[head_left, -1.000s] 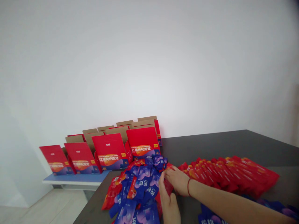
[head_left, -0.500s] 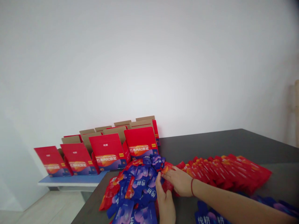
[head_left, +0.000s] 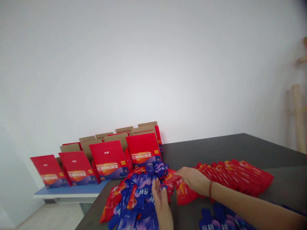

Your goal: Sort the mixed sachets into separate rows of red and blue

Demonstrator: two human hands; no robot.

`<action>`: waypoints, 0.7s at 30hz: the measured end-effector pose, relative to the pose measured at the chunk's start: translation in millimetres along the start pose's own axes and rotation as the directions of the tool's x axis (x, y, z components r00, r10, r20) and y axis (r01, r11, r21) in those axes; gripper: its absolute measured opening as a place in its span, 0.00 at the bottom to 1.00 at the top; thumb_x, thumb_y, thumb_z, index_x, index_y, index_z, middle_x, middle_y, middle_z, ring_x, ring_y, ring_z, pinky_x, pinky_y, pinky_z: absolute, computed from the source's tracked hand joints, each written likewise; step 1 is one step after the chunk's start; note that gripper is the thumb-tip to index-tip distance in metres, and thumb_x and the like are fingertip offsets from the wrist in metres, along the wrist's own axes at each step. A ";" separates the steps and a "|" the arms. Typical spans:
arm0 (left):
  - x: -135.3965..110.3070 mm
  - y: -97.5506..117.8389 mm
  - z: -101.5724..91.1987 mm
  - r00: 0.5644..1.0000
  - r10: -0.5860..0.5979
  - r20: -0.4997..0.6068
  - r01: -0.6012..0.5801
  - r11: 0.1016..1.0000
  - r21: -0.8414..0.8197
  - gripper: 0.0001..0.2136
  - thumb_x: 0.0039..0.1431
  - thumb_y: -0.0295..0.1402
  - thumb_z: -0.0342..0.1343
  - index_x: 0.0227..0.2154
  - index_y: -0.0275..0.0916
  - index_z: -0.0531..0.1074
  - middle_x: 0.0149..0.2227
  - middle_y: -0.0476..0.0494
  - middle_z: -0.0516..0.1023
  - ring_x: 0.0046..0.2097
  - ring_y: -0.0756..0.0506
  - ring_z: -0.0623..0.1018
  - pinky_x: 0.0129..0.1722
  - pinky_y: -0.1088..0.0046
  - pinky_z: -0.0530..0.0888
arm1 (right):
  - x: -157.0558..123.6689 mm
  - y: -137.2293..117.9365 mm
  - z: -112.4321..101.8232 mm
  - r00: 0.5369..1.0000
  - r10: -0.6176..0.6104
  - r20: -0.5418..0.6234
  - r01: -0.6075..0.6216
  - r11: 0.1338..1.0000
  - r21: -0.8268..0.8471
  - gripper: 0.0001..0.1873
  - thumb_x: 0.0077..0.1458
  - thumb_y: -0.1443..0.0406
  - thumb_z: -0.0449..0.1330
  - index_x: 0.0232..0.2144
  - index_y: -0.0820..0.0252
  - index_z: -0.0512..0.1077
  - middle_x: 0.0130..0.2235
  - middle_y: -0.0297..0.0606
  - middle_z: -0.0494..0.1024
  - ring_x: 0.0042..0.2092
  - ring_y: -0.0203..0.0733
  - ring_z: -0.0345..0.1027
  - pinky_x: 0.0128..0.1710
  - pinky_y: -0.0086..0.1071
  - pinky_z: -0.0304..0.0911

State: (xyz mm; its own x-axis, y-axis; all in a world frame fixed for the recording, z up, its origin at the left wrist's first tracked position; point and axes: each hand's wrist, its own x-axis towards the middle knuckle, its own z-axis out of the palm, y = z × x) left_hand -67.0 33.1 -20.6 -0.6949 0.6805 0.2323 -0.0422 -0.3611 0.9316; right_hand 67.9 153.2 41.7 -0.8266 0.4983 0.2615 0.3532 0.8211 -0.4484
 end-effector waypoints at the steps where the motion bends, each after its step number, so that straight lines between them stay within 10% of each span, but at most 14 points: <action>1: 0.4 -1.2 0.9 0.999 -0.034 0.011 0.034 0.997 -0.073 0.29 0.59 0.44 0.53 0.60 0.38 0.55 0.64 0.35 0.58 0.65 0.42 0.59 0.62 0.66 0.59 | -4.4 -2.3 -0.6 0.998 0.069 -0.005 -0.069 0.995 0.070 0.18 0.59 0.68 0.46 0.46 0.62 0.73 0.48 0.49 0.77 0.51 0.50 0.68 0.54 0.43 0.58; 10: -6.4 2.0 13.8 0.907 -0.348 0.239 0.421 0.768 -0.482 0.19 0.44 0.41 0.69 0.38 0.36 0.76 0.41 0.38 0.81 0.46 0.37 0.79 0.51 0.61 0.72 | -32.3 -38.3 27.5 0.871 0.246 0.425 -0.471 0.661 0.584 0.16 0.50 0.72 0.48 0.38 0.65 0.72 0.39 0.44 0.80 0.32 0.38 0.76 0.26 0.26 0.71; 21: -7.7 2.0 11.9 0.890 -0.425 0.165 0.451 0.765 -0.460 0.16 0.45 0.39 0.68 0.33 0.34 0.76 0.36 0.38 0.83 0.37 0.39 0.82 0.46 0.64 0.75 | -44.1 -49.1 39.3 0.871 0.218 0.440 -0.489 0.466 0.737 0.13 0.39 0.70 0.58 0.32 0.64 0.73 0.27 0.35 0.78 0.23 0.34 0.72 0.18 0.21 0.66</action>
State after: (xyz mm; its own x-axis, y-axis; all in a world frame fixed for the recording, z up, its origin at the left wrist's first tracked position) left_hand -53.3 34.7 -17.2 -0.4818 0.8645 -0.1434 -0.6761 -0.2626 0.6884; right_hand 69.8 80.0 18.6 -0.8358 0.4907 -0.2463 0.2462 -0.0660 -0.9670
